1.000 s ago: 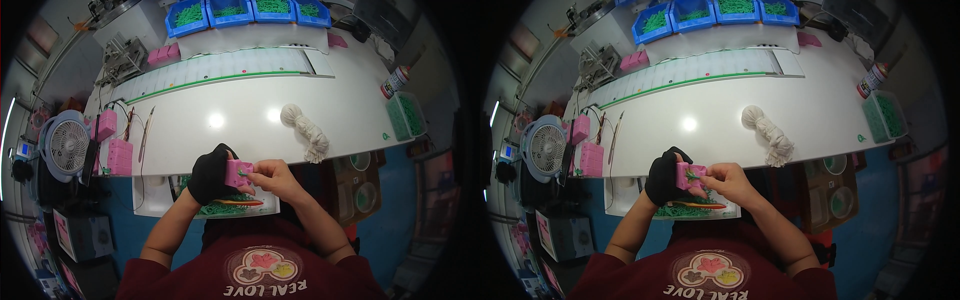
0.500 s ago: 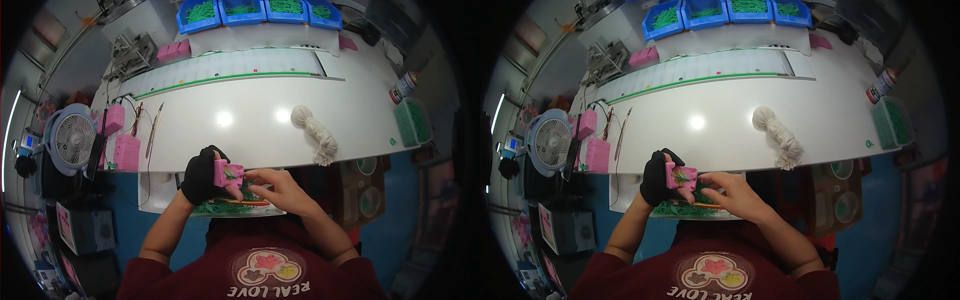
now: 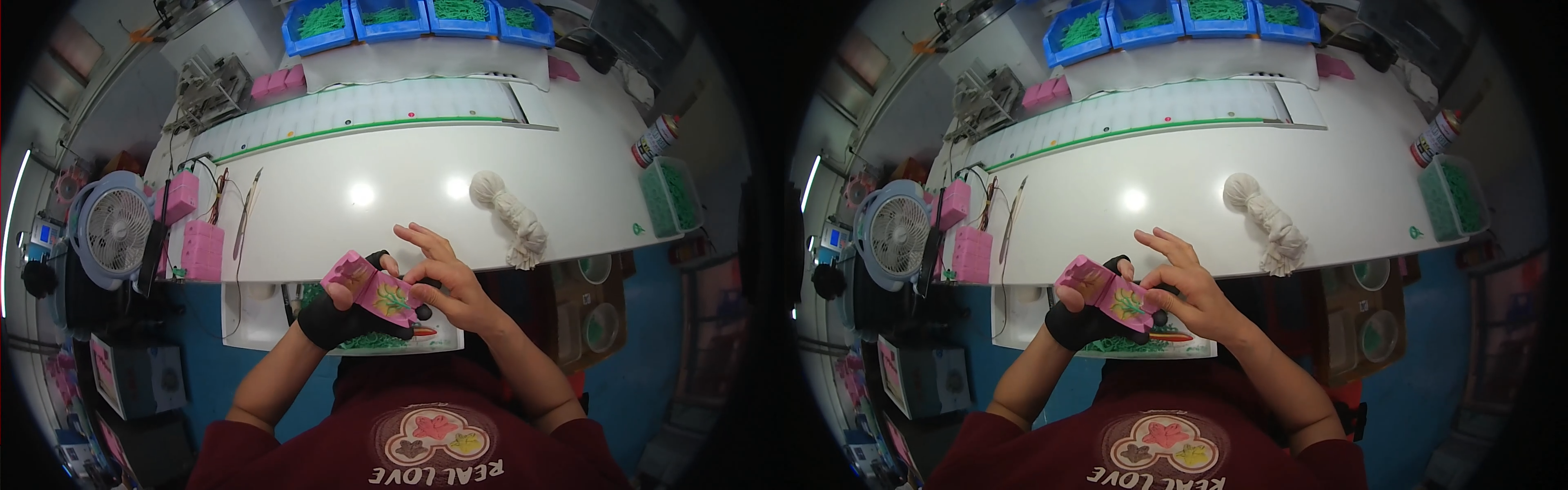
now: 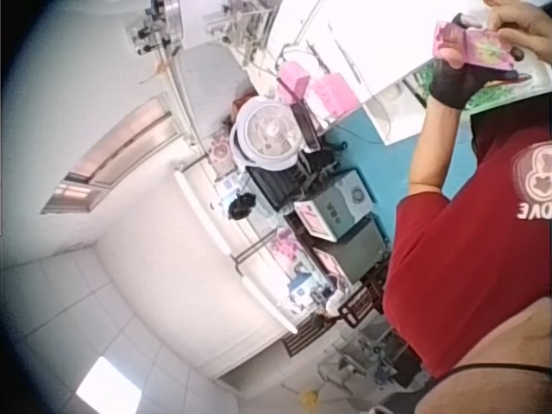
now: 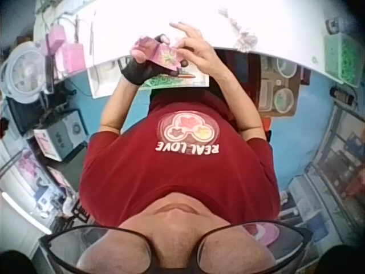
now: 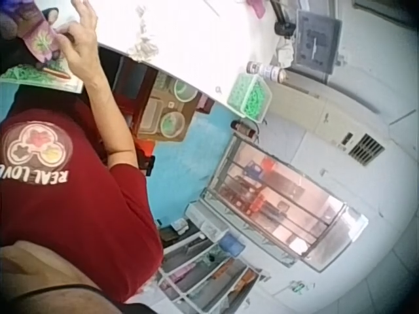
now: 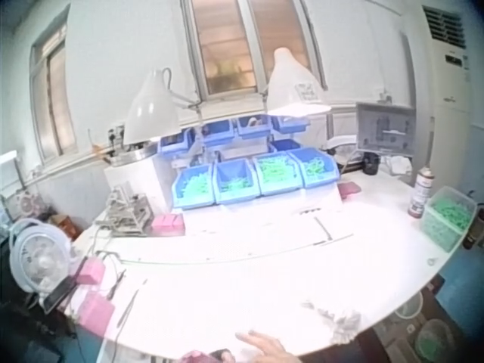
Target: Assemble small green components into pink molds to create composite items.
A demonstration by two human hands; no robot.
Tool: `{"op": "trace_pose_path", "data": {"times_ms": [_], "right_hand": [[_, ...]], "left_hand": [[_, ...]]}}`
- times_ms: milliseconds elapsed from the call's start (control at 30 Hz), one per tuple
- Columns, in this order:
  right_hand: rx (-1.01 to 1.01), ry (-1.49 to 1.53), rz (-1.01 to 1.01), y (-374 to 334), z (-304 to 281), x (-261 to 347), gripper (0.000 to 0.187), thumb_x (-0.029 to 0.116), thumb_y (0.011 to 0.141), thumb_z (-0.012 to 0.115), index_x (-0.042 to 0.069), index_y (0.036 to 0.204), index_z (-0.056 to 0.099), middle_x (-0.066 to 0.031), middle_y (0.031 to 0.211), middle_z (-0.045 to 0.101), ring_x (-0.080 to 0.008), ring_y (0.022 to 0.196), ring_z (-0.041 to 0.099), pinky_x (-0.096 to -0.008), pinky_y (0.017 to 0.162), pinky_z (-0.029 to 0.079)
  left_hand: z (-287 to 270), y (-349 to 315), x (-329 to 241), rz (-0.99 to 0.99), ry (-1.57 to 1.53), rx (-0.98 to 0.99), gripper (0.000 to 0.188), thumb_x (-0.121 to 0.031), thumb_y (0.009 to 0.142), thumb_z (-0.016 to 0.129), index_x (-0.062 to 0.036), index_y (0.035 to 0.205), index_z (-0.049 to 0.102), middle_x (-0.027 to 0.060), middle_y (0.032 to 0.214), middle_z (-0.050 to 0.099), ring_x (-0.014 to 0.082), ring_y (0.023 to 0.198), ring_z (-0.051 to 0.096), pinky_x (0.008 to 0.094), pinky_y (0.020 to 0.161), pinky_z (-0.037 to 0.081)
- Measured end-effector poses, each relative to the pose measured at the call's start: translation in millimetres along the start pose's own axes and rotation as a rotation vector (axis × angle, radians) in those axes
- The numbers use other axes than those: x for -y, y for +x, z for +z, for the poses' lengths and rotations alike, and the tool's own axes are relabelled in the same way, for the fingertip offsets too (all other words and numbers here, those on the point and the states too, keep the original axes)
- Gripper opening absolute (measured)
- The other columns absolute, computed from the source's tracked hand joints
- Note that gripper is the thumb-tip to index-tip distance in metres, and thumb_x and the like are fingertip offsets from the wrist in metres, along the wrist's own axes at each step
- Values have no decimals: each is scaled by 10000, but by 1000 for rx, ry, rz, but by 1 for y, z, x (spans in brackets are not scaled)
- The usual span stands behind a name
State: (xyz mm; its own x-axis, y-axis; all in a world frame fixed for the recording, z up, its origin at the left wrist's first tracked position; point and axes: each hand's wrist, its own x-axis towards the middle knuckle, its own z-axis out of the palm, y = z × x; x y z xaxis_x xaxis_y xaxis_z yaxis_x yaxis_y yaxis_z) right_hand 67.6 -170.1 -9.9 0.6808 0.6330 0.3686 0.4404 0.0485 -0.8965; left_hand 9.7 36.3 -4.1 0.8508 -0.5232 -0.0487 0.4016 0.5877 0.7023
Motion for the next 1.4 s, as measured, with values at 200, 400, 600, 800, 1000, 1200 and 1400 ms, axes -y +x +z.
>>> {"op": "trace_pose_path", "data": {"times_ms": [200,400,600,800,1000,1200,1400], "right_hand": [[-193,-62,210,-9,14,7,164,161,832,717,44,930,655,-235,1384,477,-356,1315,424,-429,1072,338],[-203,387,464,-14,26,3,136,117,853,708,-1,898,656,-250,1376,488,-166,1055,600,-284,882,479],[-292,617,491,-12,35,7,90,45,873,667,-42,856,650,-186,1355,534,-15,736,569,-188,680,475],[-336,501,462,-11,36,7,106,55,881,662,-47,853,660,-170,1340,552,-9,705,547,-179,658,464],[-365,532,485,-11,38,5,137,91,883,674,-41,849,667,-215,1330,547,-17,706,563,-179,673,469],[-369,500,473,-11,39,4,141,104,890,672,-34,860,667,-251,1341,525,-32,739,584,-197,709,483],[-401,535,452,-8,41,2,134,103,896,665,-31,896,661,-254,1353,510,-70,851,598,-203,751,481]], "left_hand": [[-10,4,12,150,329,-300,954,-760,615,650,-43,1191,398,120,1062,626,184,991,646,306,837,551],[6,6,9,215,440,-347,1002,-740,578,738,-35,1210,409,84,1066,597,160,996,619,295,862,519],[9,13,14,290,524,-358,997,-697,521,780,-45,1191,432,67,1083,579,161,1011,595,305,873,496],[-4,19,22,409,572,-382,999,-671,513,795,-37,1197,437,77,1104,572,159,984,588,296,840,498],[-9,22,23,471,692,-409,997,-646,520,818,-31,1211,446,67,1067,565,152,949,585,284,808,492],[-7,24,18,566,922,-462,877,-461,612,892,-36,1236,446,45,981,523,127,844,539,261,738,464],[-9,29,12,637,1077,-471,640,-361,776,746,-28,1242,460,49,950,494,122,801,508,265,694,451]]}}
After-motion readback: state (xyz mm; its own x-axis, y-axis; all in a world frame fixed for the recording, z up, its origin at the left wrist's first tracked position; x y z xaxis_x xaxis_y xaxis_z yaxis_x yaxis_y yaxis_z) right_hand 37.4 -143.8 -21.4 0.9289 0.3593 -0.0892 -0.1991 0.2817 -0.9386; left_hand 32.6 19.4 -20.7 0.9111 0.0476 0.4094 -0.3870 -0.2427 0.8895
